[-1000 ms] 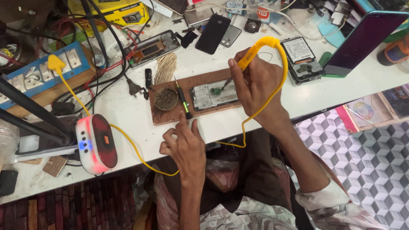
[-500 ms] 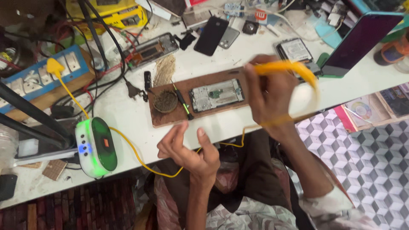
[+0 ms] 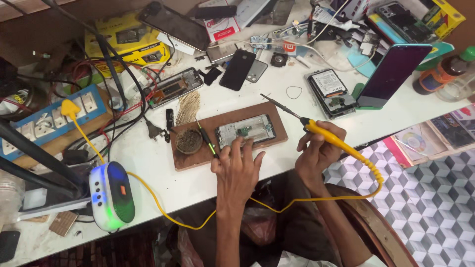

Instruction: The person uses a soldering iron and a screwdriver to work on a small circuit board placed on a wooden board. They repeatedly apply heat to specific points on the board while using the screwdriver to adjust or remove components.

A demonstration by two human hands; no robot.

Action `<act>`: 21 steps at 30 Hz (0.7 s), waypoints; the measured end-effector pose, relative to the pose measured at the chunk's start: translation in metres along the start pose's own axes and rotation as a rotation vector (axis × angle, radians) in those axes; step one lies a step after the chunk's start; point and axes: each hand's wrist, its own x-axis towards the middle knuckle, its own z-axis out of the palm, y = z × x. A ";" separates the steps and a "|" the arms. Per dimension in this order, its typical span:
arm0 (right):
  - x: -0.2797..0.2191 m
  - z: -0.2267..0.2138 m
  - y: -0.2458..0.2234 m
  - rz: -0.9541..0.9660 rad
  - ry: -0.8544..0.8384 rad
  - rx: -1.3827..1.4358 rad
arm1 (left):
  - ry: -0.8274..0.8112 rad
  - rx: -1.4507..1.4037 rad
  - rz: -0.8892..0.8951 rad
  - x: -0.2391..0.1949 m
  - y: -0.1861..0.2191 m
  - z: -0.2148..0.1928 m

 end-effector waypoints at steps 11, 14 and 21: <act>0.006 0.013 0.027 0.070 0.169 -0.016 | -0.051 0.143 0.178 0.002 0.005 -0.007; 0.001 0.013 0.028 -0.031 0.162 -0.028 | -0.069 0.258 0.243 0.004 0.016 0.001; 0.007 0.019 0.021 -0.053 0.163 -0.067 | -0.062 -0.021 0.202 0.025 0.020 0.005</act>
